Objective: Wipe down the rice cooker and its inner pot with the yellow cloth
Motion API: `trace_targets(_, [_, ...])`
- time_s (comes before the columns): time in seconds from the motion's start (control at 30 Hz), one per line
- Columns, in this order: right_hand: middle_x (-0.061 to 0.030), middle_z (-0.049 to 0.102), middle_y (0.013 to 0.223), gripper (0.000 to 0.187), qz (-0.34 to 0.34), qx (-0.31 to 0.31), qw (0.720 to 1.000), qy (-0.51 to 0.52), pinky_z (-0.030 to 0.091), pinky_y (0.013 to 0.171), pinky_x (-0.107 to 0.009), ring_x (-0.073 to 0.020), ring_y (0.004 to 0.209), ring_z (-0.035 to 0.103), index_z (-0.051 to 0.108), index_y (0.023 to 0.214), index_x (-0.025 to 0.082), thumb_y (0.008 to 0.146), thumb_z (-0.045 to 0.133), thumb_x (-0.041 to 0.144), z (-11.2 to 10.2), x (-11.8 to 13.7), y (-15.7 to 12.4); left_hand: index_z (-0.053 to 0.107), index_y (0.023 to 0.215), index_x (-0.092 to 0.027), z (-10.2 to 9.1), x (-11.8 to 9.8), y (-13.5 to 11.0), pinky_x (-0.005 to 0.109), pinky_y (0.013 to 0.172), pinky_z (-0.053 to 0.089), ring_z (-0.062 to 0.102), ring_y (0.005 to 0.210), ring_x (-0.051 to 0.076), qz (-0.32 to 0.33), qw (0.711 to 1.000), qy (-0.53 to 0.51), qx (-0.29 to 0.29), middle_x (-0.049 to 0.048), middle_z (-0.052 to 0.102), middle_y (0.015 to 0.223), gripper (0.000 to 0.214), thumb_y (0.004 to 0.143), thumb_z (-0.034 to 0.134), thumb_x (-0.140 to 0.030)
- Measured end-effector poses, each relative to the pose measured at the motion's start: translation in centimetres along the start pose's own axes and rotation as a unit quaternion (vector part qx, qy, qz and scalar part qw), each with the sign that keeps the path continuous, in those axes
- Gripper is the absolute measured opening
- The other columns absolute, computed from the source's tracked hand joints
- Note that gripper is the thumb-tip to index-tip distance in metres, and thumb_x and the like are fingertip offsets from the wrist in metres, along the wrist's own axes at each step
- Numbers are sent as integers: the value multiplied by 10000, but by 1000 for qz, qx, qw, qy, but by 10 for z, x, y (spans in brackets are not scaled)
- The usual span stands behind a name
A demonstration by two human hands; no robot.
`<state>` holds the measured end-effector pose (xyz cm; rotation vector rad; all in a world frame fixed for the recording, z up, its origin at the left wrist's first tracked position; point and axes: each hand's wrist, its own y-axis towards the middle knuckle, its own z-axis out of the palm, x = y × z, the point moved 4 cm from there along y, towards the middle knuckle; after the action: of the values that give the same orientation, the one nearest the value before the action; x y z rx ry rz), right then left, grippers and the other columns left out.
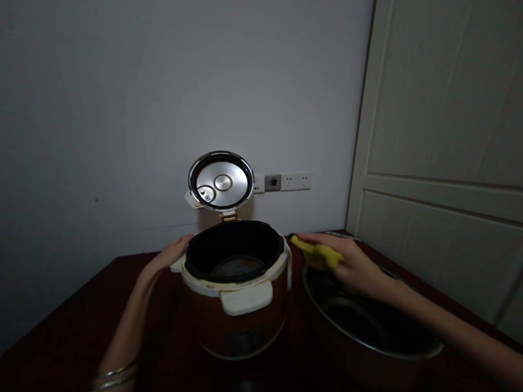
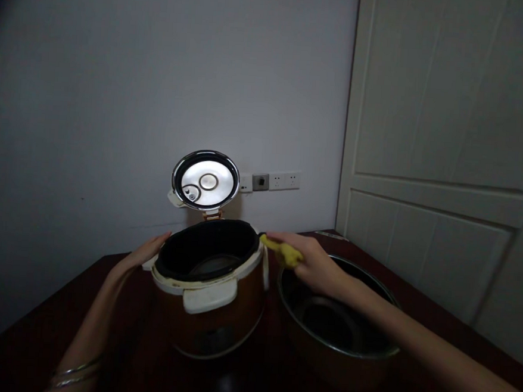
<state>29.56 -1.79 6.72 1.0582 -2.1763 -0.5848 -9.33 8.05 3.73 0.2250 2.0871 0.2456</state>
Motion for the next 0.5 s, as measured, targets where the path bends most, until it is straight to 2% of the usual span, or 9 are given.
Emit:
trace_targets(0.07, [-116,588,1250,563,20,-28,998,-48,419,983,-389,-196,1148,552,506,1278,152,732,476,17,-3,-23,24,674,779,-159,0,3,2,392,942,425,627,925,276,-2,1000,-2,3,75,730,866,568,669,484,-684])
trace_targets(0.1, [-132,591,1240,551,16,-18,997,-74,413,982,-386,-206,1145,550,526,1251,127,715,482,3,-1,-33,38,673,777,-156,0,4,2,396,940,427,629,923,280,-6,1000,-5,8,80,730,867,578,662,487,-691])
trace_targets(0.2, [-180,605,1188,442,-1,69,987,-146,422,942,-365,-229,1095,569,573,1168,71,732,520,24,15,-58,76,677,783,-156,0,4,3,394,942,426,631,939,290,-10,1000,0,11,90,730,888,600,659,475,-707])
trace_targets(0.27, [-176,627,1131,372,-18,119,978,-168,439,894,-337,-227,1031,591,597,1119,69,748,561,74,28,-67,93,687,788,-165,-2,4,2,383,953,419,625,969,296,-10,1000,23,2,90,729,911,611,669,450,-716])
trace_targets(0.37, [-143,647,1061,334,-41,175,967,-181,445,836,-289,-210,968,606,618,1057,84,726,578,70,45,-71,100,695,761,-182,-4,3,1,377,950,423,616,1003,308,-15,998,56,-21,87,731,895,606,672,441,-724])
trace_targets(0.5, [-134,656,977,271,-15,182,957,-225,445,749,-263,-198,874,628,622,982,88,734,523,40,53,-63,86,684,748,-186,-5,4,0,381,964,410,609,1021,309,-22,998,47,-30,99,730,878,635,655,434,-762])
